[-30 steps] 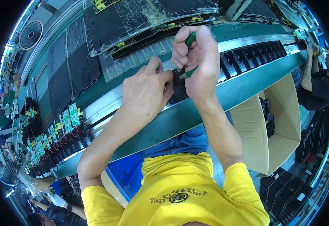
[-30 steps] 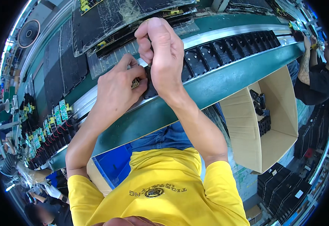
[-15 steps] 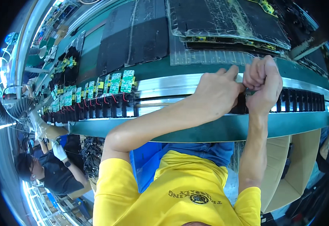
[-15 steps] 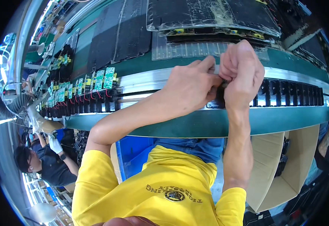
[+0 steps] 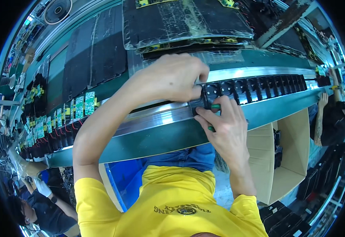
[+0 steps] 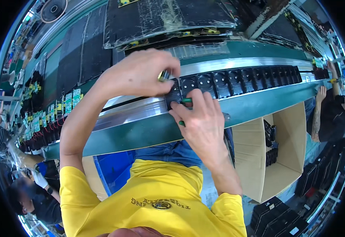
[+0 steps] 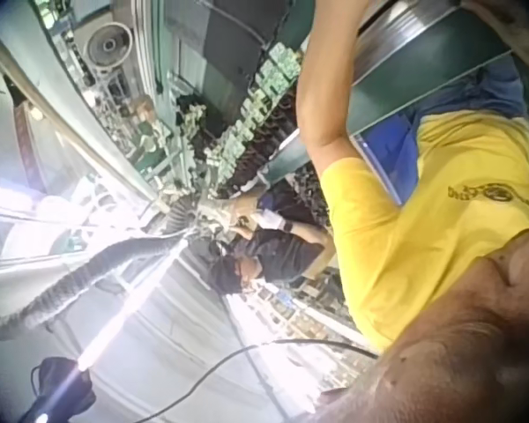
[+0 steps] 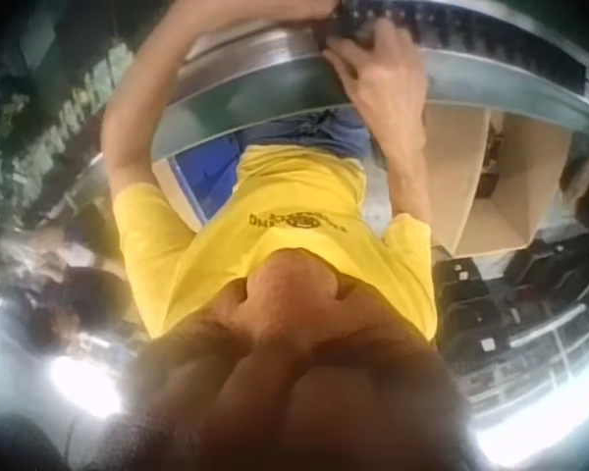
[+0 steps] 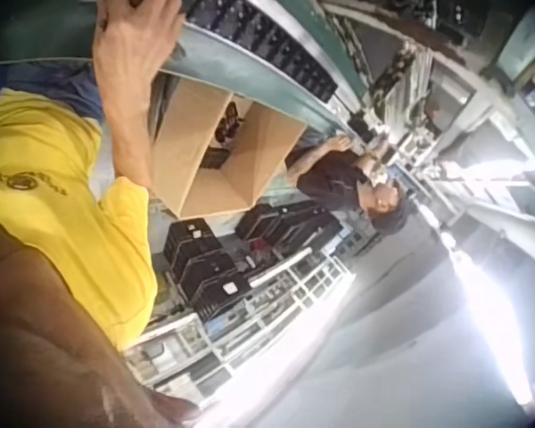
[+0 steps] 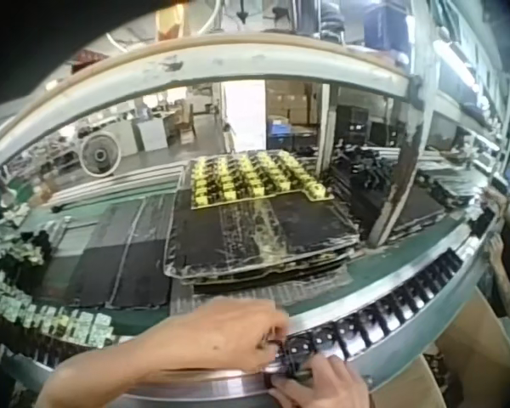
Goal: Assembling electronic components onto circuit boards at a manual assembly station.
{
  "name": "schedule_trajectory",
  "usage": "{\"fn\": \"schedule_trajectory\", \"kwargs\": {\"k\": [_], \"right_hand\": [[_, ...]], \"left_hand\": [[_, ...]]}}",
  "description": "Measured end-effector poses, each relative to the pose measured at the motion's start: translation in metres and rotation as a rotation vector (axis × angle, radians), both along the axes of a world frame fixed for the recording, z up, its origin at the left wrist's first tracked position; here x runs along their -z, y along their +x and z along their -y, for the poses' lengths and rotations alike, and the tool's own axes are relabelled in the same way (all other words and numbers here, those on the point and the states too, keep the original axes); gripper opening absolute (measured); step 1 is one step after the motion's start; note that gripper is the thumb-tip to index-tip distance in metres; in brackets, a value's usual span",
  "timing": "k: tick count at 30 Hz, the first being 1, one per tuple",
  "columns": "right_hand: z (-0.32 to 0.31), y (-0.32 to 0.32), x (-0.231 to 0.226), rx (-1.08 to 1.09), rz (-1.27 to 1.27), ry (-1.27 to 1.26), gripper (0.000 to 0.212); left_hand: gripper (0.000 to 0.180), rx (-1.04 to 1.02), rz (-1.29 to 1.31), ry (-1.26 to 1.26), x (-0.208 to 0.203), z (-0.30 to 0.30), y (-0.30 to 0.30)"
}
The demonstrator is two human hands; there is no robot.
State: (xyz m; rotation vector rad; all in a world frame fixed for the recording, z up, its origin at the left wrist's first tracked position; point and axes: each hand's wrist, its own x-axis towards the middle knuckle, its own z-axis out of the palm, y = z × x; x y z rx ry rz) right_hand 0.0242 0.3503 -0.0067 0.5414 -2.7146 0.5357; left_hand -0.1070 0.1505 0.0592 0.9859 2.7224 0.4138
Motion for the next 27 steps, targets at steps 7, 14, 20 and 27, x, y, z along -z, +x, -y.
{"fn": "schedule_trajectory", "kwargs": {"k": [7, 14, 20, 27], "right_hand": [[-0.010, 0.001, 0.000, 0.022, -0.047, 0.017, 0.022], [-0.080, -0.024, -0.009, 0.426, -0.178, -0.151, 0.030], [-0.173, -0.062, 0.002, 0.831, -0.137, 0.012, 0.027], [-0.172, -0.077, 0.015, 0.842, -0.104, -0.022, 0.020]], "left_hand": [[0.038, -0.030, -0.577, 0.259, 0.055, -0.014, 0.027], [0.049, -0.029, -0.546, 0.151, 0.061, 0.065, 0.084], [0.037, -0.128, -0.515, -0.047, 0.048, 0.167, 0.131], [0.030, -0.199, -0.669, -0.114, 0.012, 0.144, 0.106]]}}
